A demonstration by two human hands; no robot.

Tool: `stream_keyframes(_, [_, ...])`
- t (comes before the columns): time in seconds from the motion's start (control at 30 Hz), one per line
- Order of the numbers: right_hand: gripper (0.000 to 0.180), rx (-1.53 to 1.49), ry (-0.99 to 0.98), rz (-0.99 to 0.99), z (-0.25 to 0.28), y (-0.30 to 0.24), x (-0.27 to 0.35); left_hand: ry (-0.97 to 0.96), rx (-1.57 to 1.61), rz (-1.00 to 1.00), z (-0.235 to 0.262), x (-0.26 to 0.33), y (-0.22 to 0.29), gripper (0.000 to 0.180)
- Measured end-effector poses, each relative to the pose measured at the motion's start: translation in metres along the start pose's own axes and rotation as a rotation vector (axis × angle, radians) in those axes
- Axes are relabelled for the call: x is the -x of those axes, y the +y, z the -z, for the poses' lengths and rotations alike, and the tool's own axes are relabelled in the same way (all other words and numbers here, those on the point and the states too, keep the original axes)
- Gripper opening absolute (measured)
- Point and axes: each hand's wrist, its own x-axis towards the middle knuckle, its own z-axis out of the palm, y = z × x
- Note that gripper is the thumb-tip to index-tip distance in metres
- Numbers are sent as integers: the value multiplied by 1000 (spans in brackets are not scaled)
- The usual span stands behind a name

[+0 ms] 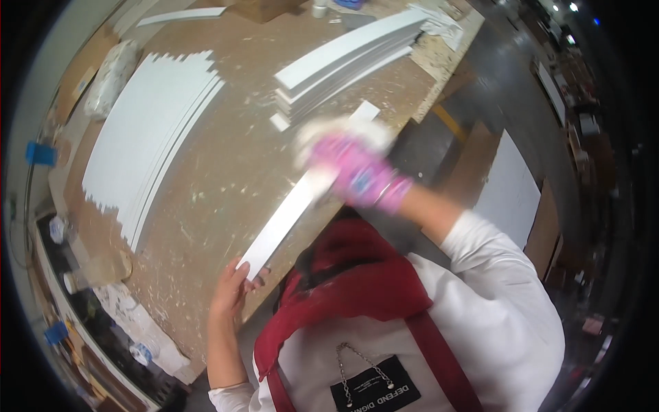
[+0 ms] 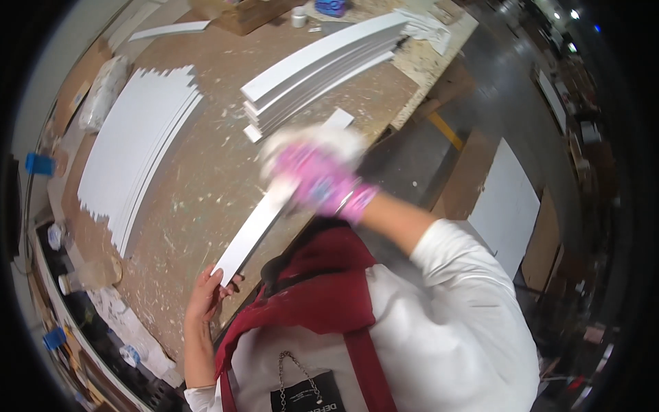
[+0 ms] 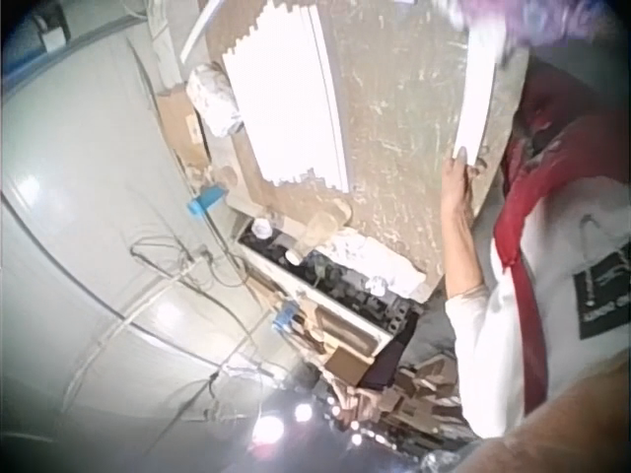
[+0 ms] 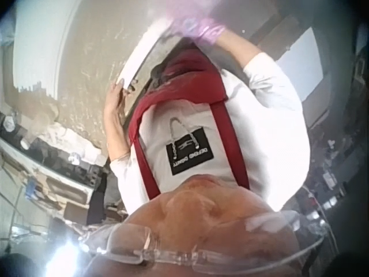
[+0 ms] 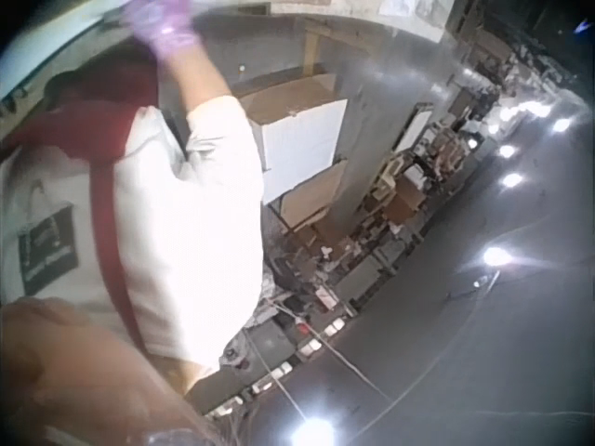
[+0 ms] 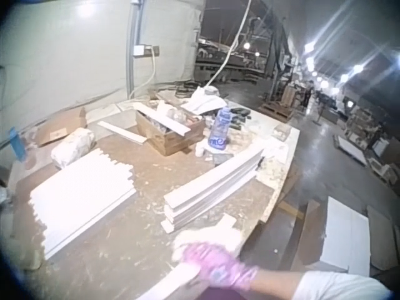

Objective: The person wipes white wooden strips and trim pieces with a cloth moistened from a clear bottle. They wipe the front, sides, and edges of each piece before stacking them on the workbench.

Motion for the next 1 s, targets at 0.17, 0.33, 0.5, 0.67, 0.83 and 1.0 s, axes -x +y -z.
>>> stream_keyframes(0.17, [36, 84, 35, -91, -27, 24, 18, 16, -34, -4, 10, 3, 8, 36])
stream_keyframes(0.33, [38, 389, -59, -471, 38, 173, 51, 260, -290, -98, 21, 16, 18, 46])
stream_keyframes(0.5, [40, -602, 3, -725, 54, 87, 58, 510, -612, -324, -11, 22, 38, 32])
stream_keyframes(0.67, [38, -377, -99, -23, 55, 5, -5, 557, -454, -650, -13, 33, 21, 33])
stream_keyframes(0.83, [38, -541, -99, 114, 65, -39, -46, 613, -457, -842, -2, 30, 7, 27])
stream_keyframes(1.0, [23, -428, -351, 472, 42, -141, -98, 662, -688, -844, -9, 32, 9, 26])
